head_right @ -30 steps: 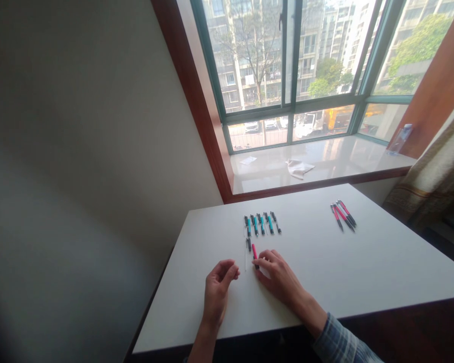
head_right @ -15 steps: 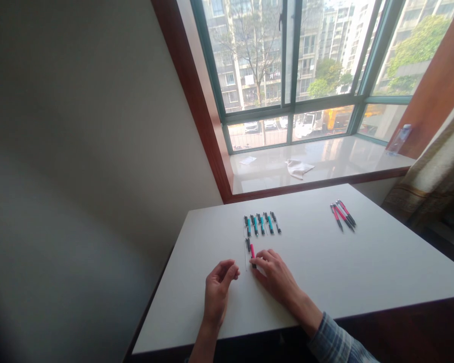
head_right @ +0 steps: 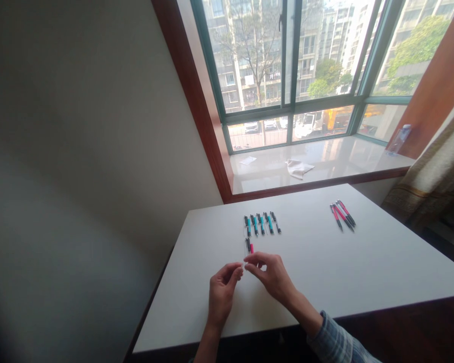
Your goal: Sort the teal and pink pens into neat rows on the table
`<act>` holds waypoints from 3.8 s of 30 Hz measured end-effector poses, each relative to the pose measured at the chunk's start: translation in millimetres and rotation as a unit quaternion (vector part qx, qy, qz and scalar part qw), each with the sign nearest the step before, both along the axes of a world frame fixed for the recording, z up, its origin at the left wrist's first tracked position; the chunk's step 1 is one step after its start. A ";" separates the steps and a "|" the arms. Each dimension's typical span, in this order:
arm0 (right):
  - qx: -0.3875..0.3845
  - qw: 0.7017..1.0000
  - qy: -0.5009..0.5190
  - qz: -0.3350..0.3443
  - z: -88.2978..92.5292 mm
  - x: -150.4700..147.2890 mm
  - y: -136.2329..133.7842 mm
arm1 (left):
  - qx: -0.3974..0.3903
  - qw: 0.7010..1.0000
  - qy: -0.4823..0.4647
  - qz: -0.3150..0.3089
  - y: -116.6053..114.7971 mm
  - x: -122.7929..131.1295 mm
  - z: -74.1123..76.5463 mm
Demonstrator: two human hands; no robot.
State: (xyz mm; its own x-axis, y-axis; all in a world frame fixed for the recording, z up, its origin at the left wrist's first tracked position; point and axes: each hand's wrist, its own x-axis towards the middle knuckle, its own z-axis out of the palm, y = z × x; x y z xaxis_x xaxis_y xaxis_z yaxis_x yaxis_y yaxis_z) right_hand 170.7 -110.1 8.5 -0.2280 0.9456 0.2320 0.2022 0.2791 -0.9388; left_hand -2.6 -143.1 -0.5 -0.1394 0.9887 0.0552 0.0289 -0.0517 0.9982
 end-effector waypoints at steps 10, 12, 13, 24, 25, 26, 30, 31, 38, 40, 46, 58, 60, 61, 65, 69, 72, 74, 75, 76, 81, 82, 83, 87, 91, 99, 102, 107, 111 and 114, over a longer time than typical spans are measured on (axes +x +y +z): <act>-0.015 0.999 0.030 0.034 7.8 -6.7 0.2 | 0.005 1.000 -0.014 -0.011 -1.5 0.9 4.0; 0.000 0.999 0.017 0.034 9.2 -6.5 3.6 | -0.003 1.000 -0.019 -0.004 -1.5 0.7 3.2; 0.011 1.000 0.010 0.026 10.4 -6.0 6.8 | -0.007 1.000 -0.020 0.000 -1.6 0.5 2.8; 0.185 0.975 -0.125 -0.020 -15.6 -5.8 66.7 | 0.005 0.998 -0.018 0.052 -1.2 0.1 1.0; 0.191 0.973 -0.131 -0.016 -21.5 -6.6 67.9 | 0.005 0.998 -0.018 0.052 -1.1 0.3 0.7; 0.198 0.971 -0.134 -0.013 -26.5 -7.1 68.5 | 0.005 0.998 -0.018 0.053 -1.0 0.6 0.5; 0.213 0.966 -0.144 -0.003 -36.4 -6.8 70.1 | 0.006 0.998 -0.016 0.054 -0.4 1.1 0.5; 0.212 0.966 -0.147 -0.002 -36.8 -6.3 70.9 | 0.006 0.998 -0.015 0.053 -0.2 0.9 0.4; 0.201 0.968 -0.152 -0.004 -37.7 -5.1 75.7 | 0.006 0.999 -0.007 0.049 0.3 -0.6 -2.6; 0.199 0.968 -0.153 0.000 -38.8 -4.8 76.0 | 0.007 0.999 -0.007 0.051 0.3 -0.6 -3.2; 0.193 0.968 -0.159 0.002 -38.9 -4.3 74.9 | 0.005 0.999 -0.004 0.049 0.0 -0.4 -4.4; 0.196 0.939 -0.210 -0.189 -30.1 100.2 70.7 | 0.000 0.998 0.006 0.056 1.2 -0.9 -0.3; 0.170 0.920 -0.238 -0.260 -36.9 149.2 71.7 | -0.001 0.998 0.009 0.055 2.2 -0.8 0.0; 0.157 0.910 -0.247 -0.292 -40.7 173.8 71.7 | -0.002 0.998 0.014 0.054 2.6 -0.8 0.1; 0.114 0.859 -0.269 -0.421 -54.5 249.9 70.6 | -0.009 0.998 0.027 0.056 4.2 -1.2 0.9; 0.066 0.831 -0.352 -0.426 -65.9 272.8 73.6 | -0.010 0.998 0.036 0.052 5.5 -1.3 1.7; 0.046 0.819 -0.404 -0.405 -72.4 270.0 79.1 | -0.008 0.998 0.036 0.055 6.0 -0.8 2.0; 0.039 0.814 -0.409 -0.411 -72.9 267.5 81.8 | -0.008 0.998 0.031 0.059 5.7 -0.4 2.2; 0.035 0.814 -0.401 -0.419 -71.5 266.5 82.2 | -0.006 0.998 0.027 0.060 5.3 -0.2 2.4; 0.032 0.816 -0.386 -0.429 -68.7 265.4 81.8 | -0.004 0.998 0.024 0.062 4.7 -0.1 2.6; 0.062 0.873 -0.215 -0.434 -36.1 245.1 66.7 | 0.028 0.996 0.047 0.077 -0.1 0.6 2.2; 0.060 0.894 -0.160 -0.415 -27.1 235.9 61.6 | 0.038 0.995 0.058 0.078 -1.2 0.8 2.1; 0.062 0.912 -0.096 -0.395 -17.9 224.5 56.1 | 0.047 0.994 0.069 0.077 -2.2 0.9 2.0; 0.044 0.945 0.080 -0.314 14.4 159.1 30.7 | 0.086 0.990 0.097 0.053 -5.0 0.5 3.0; -0.028 0.983 0.135 -0.122 25.9 78.2 5.8 | 0.118 0.986 0.120 0.000 -6.3 -0.1 6.9; -0.130 0.969 0.210 -0.010 -3.3 6.7 -5.8 | 0.080 0.984 0.158 -0.034 -8.2 8.1 10.4; -0.132 0.971 0.197 -0.009 -14.0 11.2 -1.8 | 0.060 0.984 0.162 -0.031 -7.5 10.0 9.3; -0.101 0.981 0.165 -0.024 -18.4 21.2 1.2 | 0.050 0.986 0.156 -0.040 -5.3 10.1 9.3; -0.088 0.982 0.165 0.003 -17.3 26.4 2.4 | 0.039 0.986 0.159 -0.038 -3.8 9.0 6.2; -0.101 0.980 0.173 0.006 -19.8 28.2 3.2 | 0.038 0.985 0.166 -0.037 -3.0 9.0 5.3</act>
State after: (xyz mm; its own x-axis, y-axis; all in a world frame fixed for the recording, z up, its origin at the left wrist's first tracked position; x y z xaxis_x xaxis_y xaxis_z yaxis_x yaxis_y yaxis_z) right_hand 198.9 -106.9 -11.3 -0.1804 0.9779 0.1053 -0.1398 0.0805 -0.9869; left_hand 6.5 -146.1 4.8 -0.0298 0.9868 0.1594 0.3456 -0.1395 0.9279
